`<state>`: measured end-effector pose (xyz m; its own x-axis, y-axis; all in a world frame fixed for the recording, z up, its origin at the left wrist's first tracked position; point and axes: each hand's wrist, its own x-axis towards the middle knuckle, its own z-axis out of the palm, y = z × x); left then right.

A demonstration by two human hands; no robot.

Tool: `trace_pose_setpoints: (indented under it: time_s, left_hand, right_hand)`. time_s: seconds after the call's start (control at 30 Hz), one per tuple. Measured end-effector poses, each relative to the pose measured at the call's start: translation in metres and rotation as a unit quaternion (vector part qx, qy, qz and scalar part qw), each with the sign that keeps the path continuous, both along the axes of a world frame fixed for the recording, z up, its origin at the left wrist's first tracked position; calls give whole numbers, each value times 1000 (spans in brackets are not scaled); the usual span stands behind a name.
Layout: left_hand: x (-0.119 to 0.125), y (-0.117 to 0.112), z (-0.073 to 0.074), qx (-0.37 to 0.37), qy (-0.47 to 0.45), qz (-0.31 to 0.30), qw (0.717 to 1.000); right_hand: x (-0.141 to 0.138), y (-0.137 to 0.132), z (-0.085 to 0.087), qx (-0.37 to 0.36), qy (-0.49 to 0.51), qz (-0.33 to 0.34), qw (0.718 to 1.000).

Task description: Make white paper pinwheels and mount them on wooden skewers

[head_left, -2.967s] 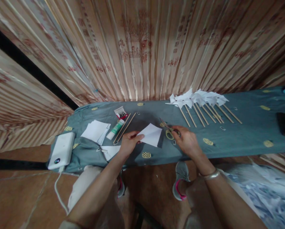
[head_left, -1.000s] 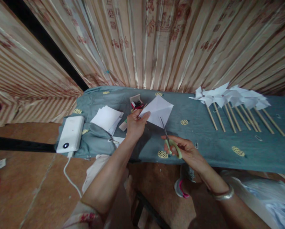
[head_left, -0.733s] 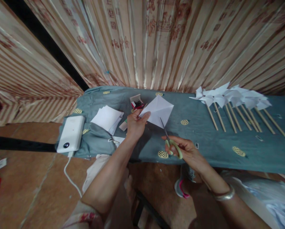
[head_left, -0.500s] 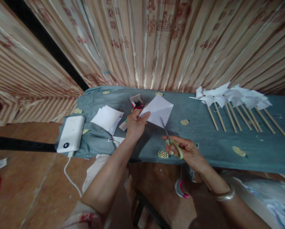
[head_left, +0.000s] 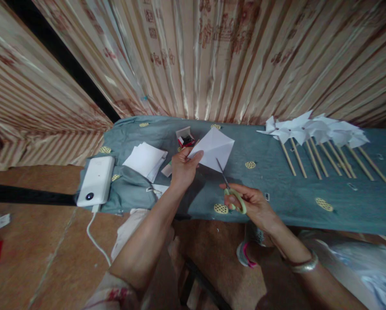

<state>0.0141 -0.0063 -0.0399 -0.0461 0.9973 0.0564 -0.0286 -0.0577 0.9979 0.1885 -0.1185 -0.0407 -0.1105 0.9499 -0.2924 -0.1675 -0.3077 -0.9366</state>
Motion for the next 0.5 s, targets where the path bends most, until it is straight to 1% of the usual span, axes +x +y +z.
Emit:
trace_pose_setpoints:
  time_s: [0.33, 0.5]
  left_hand:
    - [1, -2, 2, -5, -4, -12, 1000]
    - [2, -3, 2, -13, -14, -11, 1000]
  right_hand:
    - [1, 0, 2, -6, -15, 2, 1000]
    - [0, 0, 2, -2, -10, -8, 1000]
